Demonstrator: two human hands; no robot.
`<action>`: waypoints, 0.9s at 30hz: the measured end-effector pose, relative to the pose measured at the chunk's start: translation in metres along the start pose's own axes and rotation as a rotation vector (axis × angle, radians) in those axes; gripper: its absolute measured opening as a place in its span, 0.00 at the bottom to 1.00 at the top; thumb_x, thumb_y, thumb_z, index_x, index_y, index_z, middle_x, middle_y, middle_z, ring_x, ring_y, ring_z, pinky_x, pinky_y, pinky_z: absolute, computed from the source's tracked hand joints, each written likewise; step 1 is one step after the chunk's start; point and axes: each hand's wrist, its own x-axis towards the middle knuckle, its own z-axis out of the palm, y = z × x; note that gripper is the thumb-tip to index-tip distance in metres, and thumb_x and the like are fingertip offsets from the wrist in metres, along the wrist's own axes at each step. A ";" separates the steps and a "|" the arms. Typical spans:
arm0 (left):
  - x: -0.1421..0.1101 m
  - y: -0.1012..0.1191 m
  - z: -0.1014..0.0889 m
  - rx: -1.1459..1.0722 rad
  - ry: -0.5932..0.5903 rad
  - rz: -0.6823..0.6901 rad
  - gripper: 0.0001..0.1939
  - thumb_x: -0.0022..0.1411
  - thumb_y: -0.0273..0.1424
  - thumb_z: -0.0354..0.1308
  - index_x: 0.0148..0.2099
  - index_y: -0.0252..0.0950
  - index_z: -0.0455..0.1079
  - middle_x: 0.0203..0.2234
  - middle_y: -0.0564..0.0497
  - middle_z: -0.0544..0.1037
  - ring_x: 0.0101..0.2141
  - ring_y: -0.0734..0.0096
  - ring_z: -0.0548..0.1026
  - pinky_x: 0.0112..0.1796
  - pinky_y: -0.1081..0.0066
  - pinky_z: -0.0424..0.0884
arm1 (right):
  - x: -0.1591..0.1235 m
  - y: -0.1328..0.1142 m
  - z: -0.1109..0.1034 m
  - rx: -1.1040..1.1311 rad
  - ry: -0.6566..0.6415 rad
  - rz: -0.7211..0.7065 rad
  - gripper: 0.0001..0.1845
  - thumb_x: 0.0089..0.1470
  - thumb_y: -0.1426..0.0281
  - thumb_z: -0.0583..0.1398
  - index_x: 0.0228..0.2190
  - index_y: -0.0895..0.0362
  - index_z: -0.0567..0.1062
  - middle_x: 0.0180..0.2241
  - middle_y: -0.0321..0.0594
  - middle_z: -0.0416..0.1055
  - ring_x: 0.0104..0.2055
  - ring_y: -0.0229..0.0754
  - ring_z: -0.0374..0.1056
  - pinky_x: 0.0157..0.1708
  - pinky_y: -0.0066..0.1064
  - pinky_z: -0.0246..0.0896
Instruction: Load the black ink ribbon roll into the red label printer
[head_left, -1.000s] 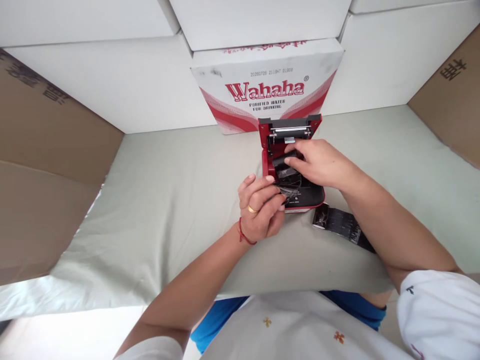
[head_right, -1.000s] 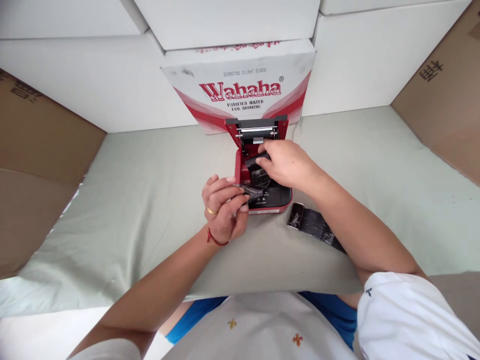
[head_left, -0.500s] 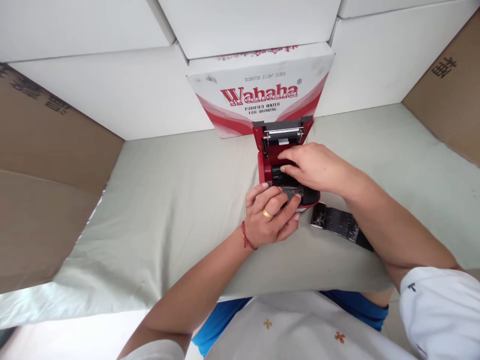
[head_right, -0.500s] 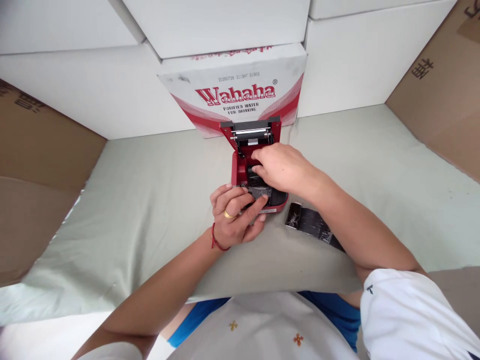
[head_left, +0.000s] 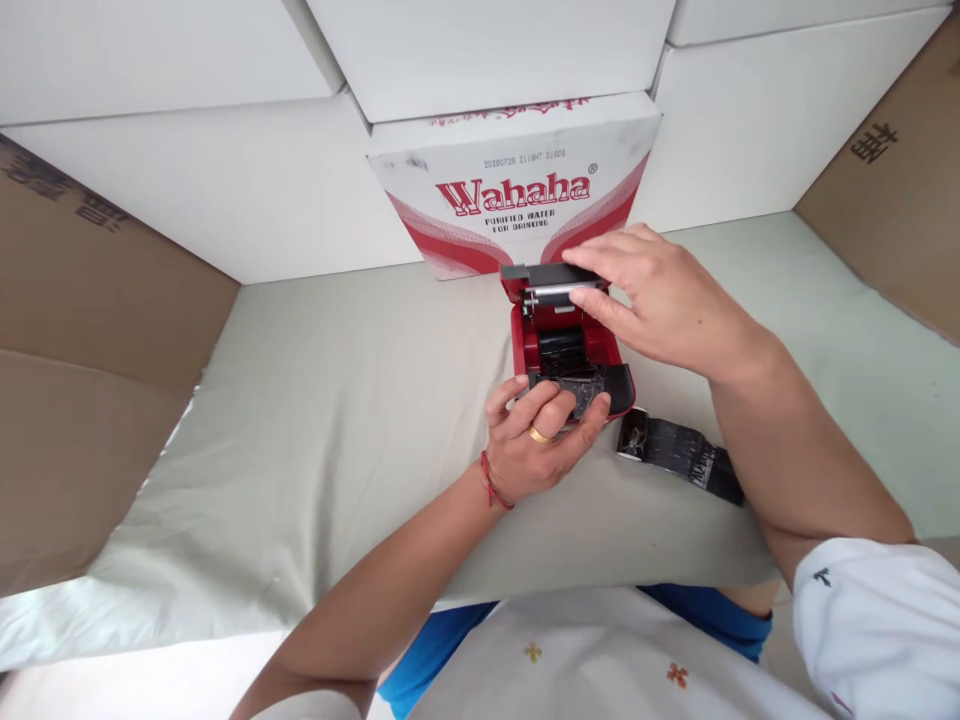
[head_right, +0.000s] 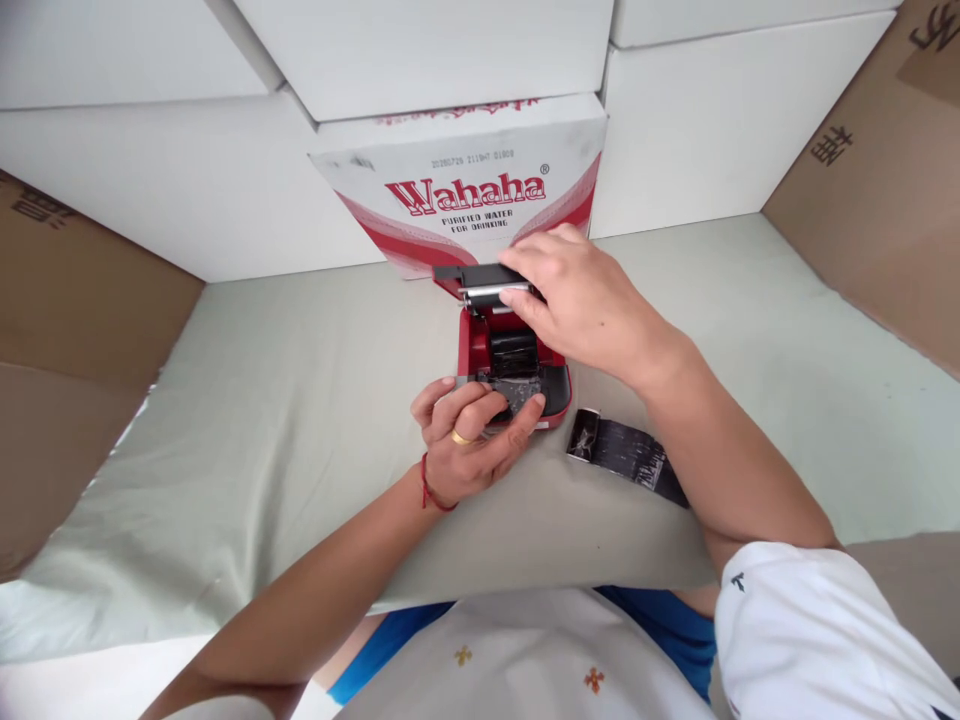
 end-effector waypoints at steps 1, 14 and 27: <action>0.000 0.000 0.000 -0.010 -0.009 0.000 0.24 0.69 0.30 0.71 0.61 0.65 0.82 0.35 0.53 0.81 0.44 0.62 0.80 0.64 0.53 0.70 | -0.003 -0.001 -0.003 0.014 -0.019 -0.016 0.25 0.75 0.65 0.55 0.64 0.54 0.83 0.62 0.51 0.82 0.65 0.62 0.74 0.68 0.57 0.67; 0.003 0.002 0.000 0.097 0.034 0.075 0.13 0.69 0.33 0.72 0.51 0.61 0.86 0.33 0.52 0.81 0.39 0.63 0.77 0.50 0.59 0.76 | -0.051 -0.026 0.014 -0.155 -0.228 -0.235 0.25 0.65 0.84 0.51 0.50 0.68 0.85 0.52 0.62 0.80 0.49 0.57 0.72 0.48 0.48 0.78; 0.020 -0.007 -0.019 -0.260 0.053 -0.236 0.18 0.78 0.30 0.58 0.66 0.43 0.76 0.45 0.45 0.80 0.47 0.61 0.77 0.50 0.60 0.76 | -0.087 -0.021 0.044 0.069 0.162 -0.187 0.31 0.67 0.85 0.52 0.60 0.55 0.83 0.55 0.52 0.84 0.57 0.56 0.76 0.57 0.54 0.81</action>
